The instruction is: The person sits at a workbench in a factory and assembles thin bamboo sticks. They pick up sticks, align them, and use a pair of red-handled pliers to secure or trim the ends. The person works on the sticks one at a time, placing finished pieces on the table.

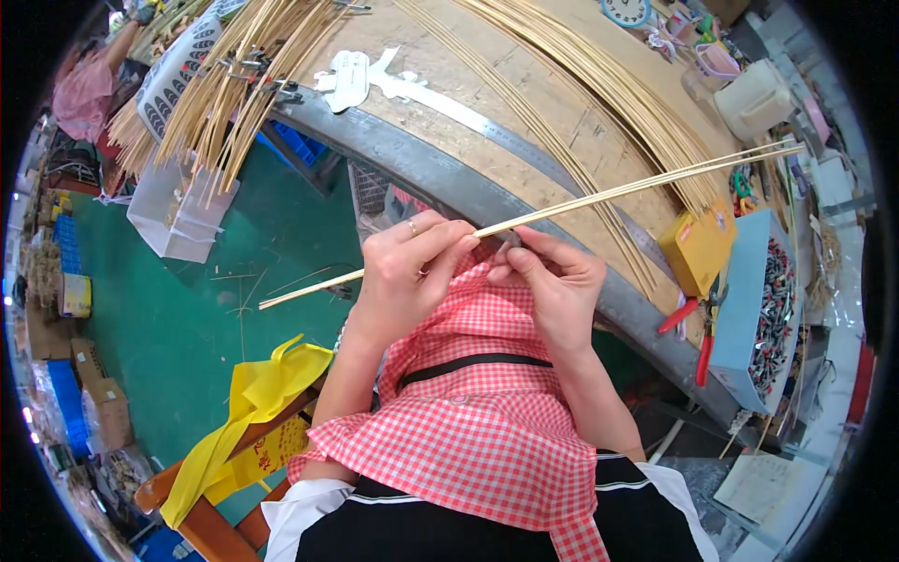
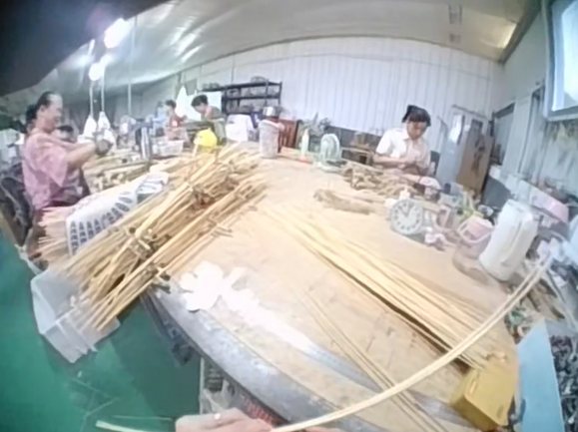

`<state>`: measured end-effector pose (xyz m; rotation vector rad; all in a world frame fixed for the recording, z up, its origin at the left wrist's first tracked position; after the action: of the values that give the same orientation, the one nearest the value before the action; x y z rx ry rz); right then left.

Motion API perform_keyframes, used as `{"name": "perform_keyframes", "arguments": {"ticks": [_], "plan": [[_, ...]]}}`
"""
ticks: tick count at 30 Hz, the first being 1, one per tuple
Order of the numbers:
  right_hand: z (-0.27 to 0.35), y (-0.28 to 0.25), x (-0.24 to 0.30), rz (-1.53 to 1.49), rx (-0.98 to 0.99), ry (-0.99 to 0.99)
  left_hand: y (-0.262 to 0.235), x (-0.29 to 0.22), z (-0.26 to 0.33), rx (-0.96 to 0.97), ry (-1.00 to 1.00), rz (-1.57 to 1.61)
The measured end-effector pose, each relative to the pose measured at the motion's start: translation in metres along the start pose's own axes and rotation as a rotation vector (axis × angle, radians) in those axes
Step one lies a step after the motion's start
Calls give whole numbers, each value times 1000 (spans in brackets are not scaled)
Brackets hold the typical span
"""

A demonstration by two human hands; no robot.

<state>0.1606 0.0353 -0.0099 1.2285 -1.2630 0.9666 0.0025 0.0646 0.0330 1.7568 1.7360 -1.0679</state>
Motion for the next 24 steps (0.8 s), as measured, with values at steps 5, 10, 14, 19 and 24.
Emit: {"name": "perform_keyframes", "arguments": {"ticks": [5, 10, 14, 19, 24], "plan": [[-1, 2, -2, 22, -3, -11, 1, 2, 1, 7, 1, 19], [-2, 6, -5, -11, -18, -3, -1, 8, 0, 31, -49, 25], [-2, 7, -5, 12, 15, 21, -5, 20, 1, 96, -128, 62], [-4, 12, -3, 78, -12, 71, -16, 38, -1, 116, -245, 224], [-3, 21, -6, 85, 33, 17, -14, 27, -3, 160, -210, 259]]}}
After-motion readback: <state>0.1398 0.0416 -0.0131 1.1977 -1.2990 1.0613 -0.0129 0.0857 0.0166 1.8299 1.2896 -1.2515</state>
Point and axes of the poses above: each hand's wrist, its own z-axis away from the middle knuckle, its own y-axis out of the palm, x = y × z, the point moved 6 cm from there along -z, towards the middle knuckle, and after that the axes turned 13 degrees about z, right-handed, at the moved point
